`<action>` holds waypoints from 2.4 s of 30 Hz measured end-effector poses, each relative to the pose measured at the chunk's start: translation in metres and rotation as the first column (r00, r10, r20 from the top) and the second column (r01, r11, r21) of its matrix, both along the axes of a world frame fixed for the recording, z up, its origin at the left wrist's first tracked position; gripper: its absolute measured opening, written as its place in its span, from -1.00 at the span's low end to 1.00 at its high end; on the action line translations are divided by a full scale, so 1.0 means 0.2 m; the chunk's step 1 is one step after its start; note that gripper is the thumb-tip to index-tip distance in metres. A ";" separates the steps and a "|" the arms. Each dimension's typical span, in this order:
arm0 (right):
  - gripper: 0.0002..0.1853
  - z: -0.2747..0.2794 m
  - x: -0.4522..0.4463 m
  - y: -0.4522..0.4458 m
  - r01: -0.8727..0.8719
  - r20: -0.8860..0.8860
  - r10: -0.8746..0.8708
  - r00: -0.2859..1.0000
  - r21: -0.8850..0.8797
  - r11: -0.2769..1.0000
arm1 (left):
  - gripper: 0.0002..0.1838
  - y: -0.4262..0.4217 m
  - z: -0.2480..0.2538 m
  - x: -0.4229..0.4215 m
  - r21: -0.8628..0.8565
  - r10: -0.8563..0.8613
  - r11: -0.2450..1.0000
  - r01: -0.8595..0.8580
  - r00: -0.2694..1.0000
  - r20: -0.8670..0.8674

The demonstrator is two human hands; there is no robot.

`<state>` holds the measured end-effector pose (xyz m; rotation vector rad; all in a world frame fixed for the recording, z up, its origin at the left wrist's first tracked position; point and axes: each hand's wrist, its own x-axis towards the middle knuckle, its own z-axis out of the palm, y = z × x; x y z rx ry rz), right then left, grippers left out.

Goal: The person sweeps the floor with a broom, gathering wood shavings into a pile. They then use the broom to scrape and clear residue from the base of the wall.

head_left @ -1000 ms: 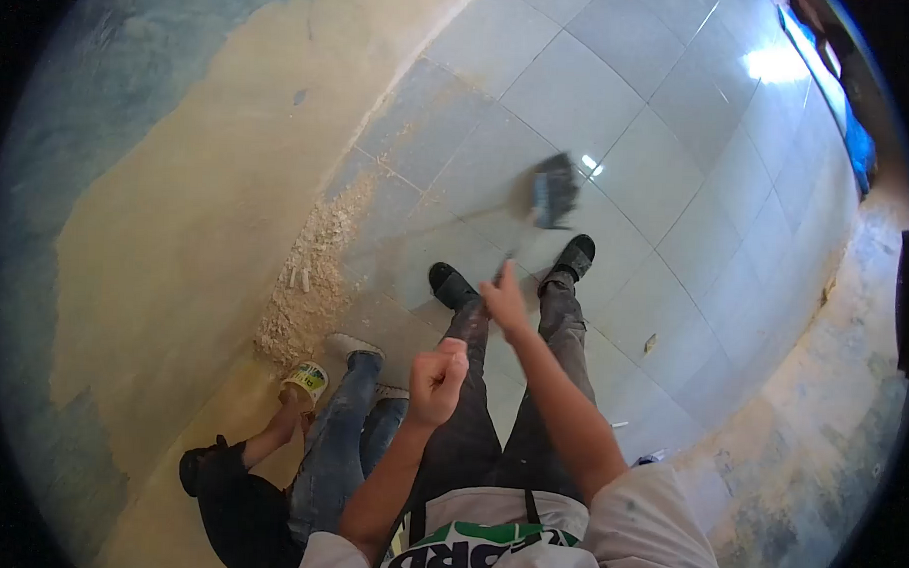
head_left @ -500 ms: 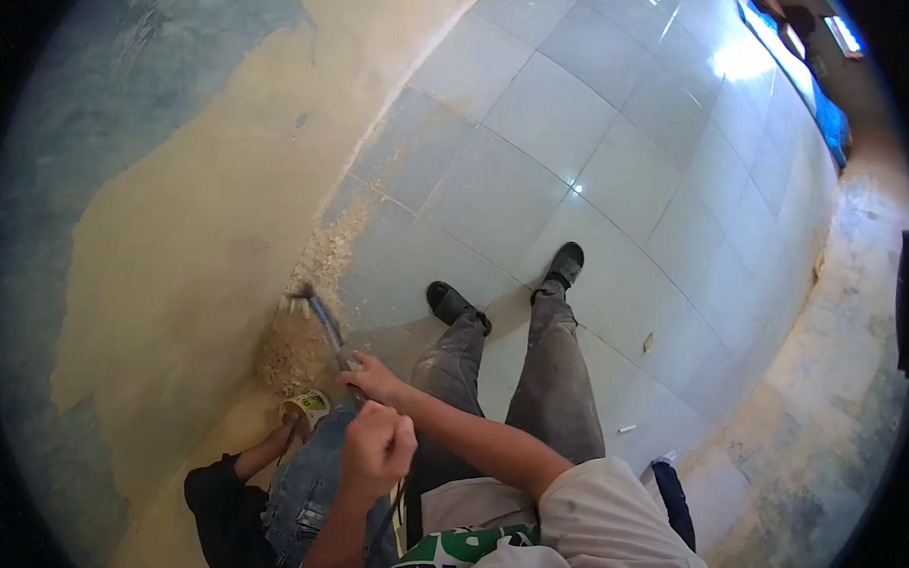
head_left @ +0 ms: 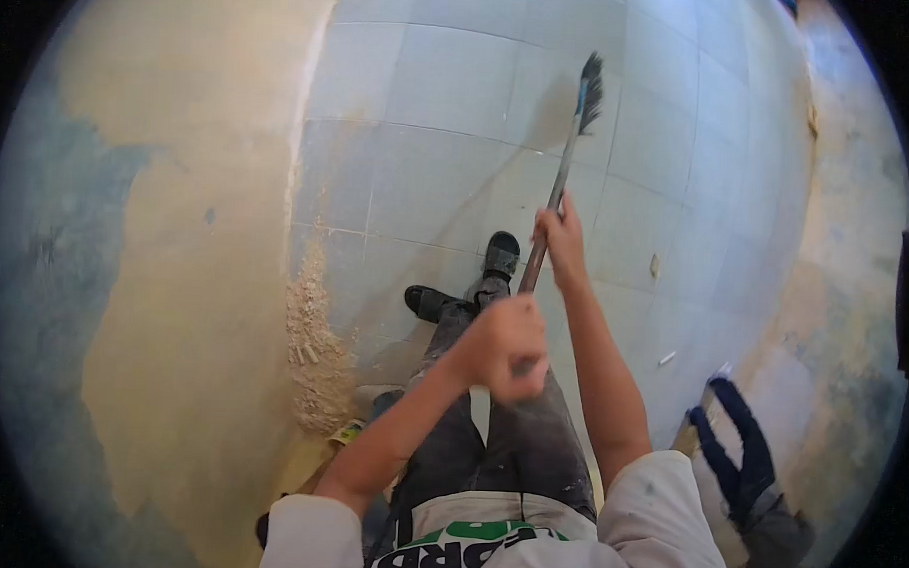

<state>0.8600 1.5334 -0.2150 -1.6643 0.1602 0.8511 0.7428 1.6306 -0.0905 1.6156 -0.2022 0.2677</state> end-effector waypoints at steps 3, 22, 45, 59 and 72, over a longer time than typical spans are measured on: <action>-0.55 -0.10 0.18 -0.06 0.372 -0.158 -0.337 0.928 0.354 0.858 | -0.75 -0.03 -0.06 0.29 0.201 -0.222 0.951 0.233 0.972 -0.076; -0.78 0.06 -0.96 0.21 0.400 -0.943 0.159 0.292 0.271 0.876 | -0.53 -0.09 0.32 0.02 0.171 -0.569 0.538 0.825 0.505 -0.649; -0.55 -0.75 0.17 -0.68 -0.080 -0.194 -0.025 0.981 -0.516 0.853 | -0.79 -0.33 -0.32 0.39 -0.111 -0.142 0.987 0.114 0.945 -0.294; -0.79 -0.23 -1.23 -0.63 0.412 -0.493 -0.600 0.630 -0.442 0.797 | -0.72 -0.32 -0.01 -0.08 -0.221 -0.808 0.573 0.789 0.498 -0.316; -0.37 -0.15 -0.57 -1.06 0.949 -0.340 -0.887 0.311 0.064 0.308 | -0.82 -0.72 -0.13 -0.09 0.138 -0.949 0.261 0.955 0.280 -0.146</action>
